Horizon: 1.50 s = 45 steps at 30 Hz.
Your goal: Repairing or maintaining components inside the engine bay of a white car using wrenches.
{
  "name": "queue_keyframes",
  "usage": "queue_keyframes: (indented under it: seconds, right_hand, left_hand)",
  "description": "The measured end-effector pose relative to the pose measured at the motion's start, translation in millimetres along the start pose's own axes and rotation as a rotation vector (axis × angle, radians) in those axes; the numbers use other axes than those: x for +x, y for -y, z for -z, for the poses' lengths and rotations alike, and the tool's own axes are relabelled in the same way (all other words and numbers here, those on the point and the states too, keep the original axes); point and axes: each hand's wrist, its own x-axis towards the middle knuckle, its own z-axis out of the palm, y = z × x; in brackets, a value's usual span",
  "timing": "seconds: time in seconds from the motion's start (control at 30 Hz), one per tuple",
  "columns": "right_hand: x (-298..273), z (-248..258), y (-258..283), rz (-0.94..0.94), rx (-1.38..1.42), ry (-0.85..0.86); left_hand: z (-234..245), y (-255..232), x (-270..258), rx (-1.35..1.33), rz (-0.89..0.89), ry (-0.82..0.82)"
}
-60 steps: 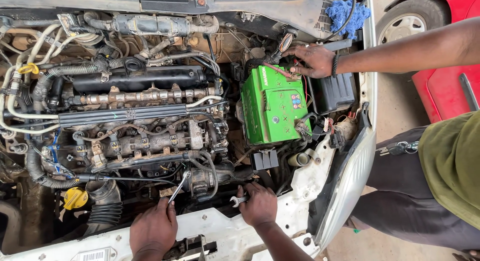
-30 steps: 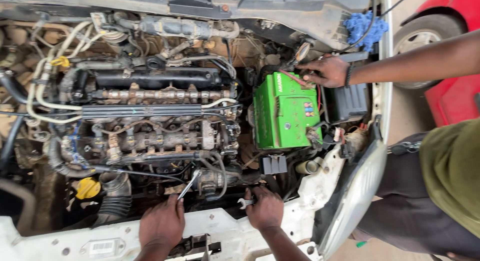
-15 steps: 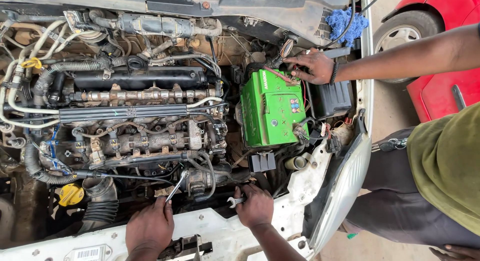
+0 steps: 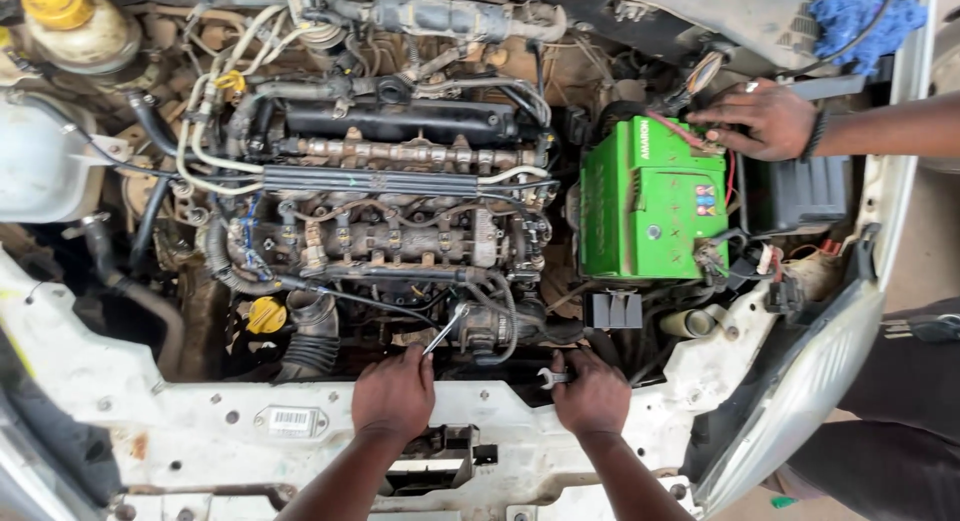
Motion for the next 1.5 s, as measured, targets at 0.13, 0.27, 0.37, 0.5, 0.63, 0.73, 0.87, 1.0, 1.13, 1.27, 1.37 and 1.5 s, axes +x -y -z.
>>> queue_keyframes:
  seconds: [0.13,0.27,0.37,0.5,0.63,0.73,0.87,1.0,1.13,1.27,1.37,1.5]
  right_hand:
    - [0.9,-1.3,-1.2,0.009,-0.011,0.001]
    - [0.1,-3.3,-2.5,-0.004,-0.053,0.031]
    - [-1.2,-7.5,-5.3,0.005,-0.056,0.001]
    - [-2.1,-7.5,-4.4,0.017,-0.066,-0.028]
    - [-2.9,-6.6,-1.0,-0.102,-0.086,0.067]
    - [-4.2,-17.2,-11.6,-0.087,-0.105,0.034]
    - [-6.4,-24.8,-21.8,-0.055,-0.104,-0.024]
    - [-0.2,-20.6,-16.1,-0.097,-0.121,0.053]
    - [-8.9,-29.0,-26.5,-0.117,-0.101,0.005]
    - [-9.3,-20.2,-19.1,-0.054,-0.101,-0.037]
    - [-6.7,-21.0,-20.8,-0.051,-0.068,-0.042]
    - [-10.0,-21.4,-21.6,0.074,-0.122,-0.101]
  left_hand:
    - [1.5,-0.1,0.2,-0.012,0.004,0.002]
    - [1.6,0.8,0.0,-0.043,-0.015,-0.037]
    - [3.4,0.0,-0.1,-0.056,-0.015,-0.026]
    - [7.1,-0.8,-2.1,-0.055,-0.029,-0.032]
    - [7.0,0.7,-4.4,-0.073,-0.036,-0.013]
    - [-1.9,5.2,-4.1,-0.123,-0.054,-0.057]
    - [-5.3,13.0,-7.6,-0.223,-0.138,-0.215]
    - [-25.1,49.5,5.7,-0.848,-0.118,-0.367]
    - [6.8,124.5,6.8,-0.611,-0.223,-0.820]
    - [61.9,157.0,3.0,-0.320,-0.288,-0.676]
    - [83.0,153.9,28.7,-0.402,-0.299,-0.637]
    - [108.4,116.4,81.5,-0.718,-0.369,-0.633]
